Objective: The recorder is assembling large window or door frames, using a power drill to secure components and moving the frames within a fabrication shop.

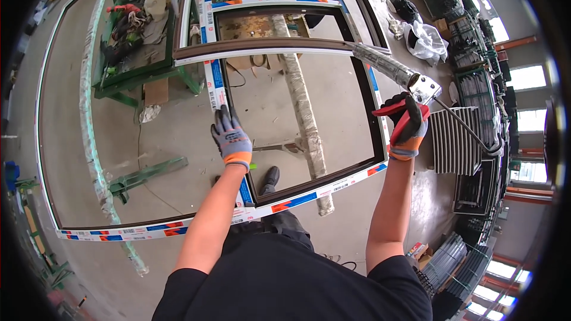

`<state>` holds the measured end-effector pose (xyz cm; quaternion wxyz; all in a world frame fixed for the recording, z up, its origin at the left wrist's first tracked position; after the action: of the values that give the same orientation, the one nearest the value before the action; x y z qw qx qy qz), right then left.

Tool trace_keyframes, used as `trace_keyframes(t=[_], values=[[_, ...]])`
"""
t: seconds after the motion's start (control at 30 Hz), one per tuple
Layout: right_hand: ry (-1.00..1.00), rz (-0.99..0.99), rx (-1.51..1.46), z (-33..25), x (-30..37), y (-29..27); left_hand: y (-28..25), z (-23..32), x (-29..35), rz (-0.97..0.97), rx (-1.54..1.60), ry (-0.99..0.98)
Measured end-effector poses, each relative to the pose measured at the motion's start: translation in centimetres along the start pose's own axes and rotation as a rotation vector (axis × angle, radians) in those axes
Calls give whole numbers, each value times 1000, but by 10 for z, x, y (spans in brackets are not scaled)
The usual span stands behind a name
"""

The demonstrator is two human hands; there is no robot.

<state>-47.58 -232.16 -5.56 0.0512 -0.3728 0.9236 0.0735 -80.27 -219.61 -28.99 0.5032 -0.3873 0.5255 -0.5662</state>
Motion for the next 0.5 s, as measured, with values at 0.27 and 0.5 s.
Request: trace_keyframes(t=[0.27, 0.5], values=[[-34, -1, -78, -4, 41, 76, -5, 1, -4, -330, -50, 106], [32, -46, -99, -5, 78, 146, 74, -25, -11, -51, -1310, 60]])
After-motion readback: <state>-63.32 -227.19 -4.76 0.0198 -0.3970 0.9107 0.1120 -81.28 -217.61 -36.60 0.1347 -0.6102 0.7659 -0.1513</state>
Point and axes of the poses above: each hand's wrist, its own x-axis away from the middle knuckle, its own y-axis out of the palm, z = x × y, the point moved 2 cm from there along -x, towards the middle knuckle, and after that the axes turned 7 degrees about -z, right-handed, at the moved point
